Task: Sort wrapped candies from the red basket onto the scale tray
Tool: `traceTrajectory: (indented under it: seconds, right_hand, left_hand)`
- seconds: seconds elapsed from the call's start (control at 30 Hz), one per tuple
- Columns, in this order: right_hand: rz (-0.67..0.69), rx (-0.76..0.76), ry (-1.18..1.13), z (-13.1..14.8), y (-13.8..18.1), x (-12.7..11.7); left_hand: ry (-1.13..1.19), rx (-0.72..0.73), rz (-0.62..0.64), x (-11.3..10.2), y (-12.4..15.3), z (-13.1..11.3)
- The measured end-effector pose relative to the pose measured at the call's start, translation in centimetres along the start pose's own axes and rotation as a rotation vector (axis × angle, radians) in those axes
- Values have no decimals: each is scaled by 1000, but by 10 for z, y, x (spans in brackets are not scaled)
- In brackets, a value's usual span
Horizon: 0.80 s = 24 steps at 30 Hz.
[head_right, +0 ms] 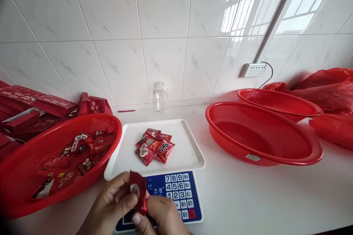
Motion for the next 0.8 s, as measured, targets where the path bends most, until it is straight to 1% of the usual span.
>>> traceTrajectory:
  seconds: [0.07, 0.13, 0.2, 0.27, 0.33, 0.4, 0.47, 0.57, 0.7, 0.8]
  right_hand:
    - [8, -12, 45, 6, -10, -12]
    - [19, 1, 135, 7, -22, -27]
    - [16, 26, 252, -1, -36, -45]
    - [13, 25, 406, -14, -52, -60]
    - [90, 49, 565, -33, -66, -65]
    - [213, 88, 660, -49, -76, -63]
    - [331, 134, 688, -59, -82, -57]
    - [432, 198, 689, -61, -87, -54]
    - [491, 281, 697, -60, -93, -62]
    - [500, 353, 681, -65, -99, -68]
  left_hand:
    - [80, -2, -105, -10, -7, -9]
    - [163, -22, -178, -20, -13, -18]
    - [215, -52, -202, -29, -17, -25]
    - [232, -70, -220, -39, -19, -28]
    - [234, -56, -230, -48, -20, -28]
    - [222, -33, -221, -55, -19, -26]
    - [189, -24, -186, -56, -16, -24]
    - [136, -12, -167, -51, -12, -21]
    - [148, -11, -232, -45, -8, -21]
    - [162, -24, -271, -41, -6, -21]
Point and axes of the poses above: each hand's wrist, its own y-axis away from the middle knuckle, its own x-axis out of the palm, z = x × y, the point moved 6 cm from there along -y, towards the middle knuckle, and after that the axes turned 10 degrees about -z, right-handed, at the moved point
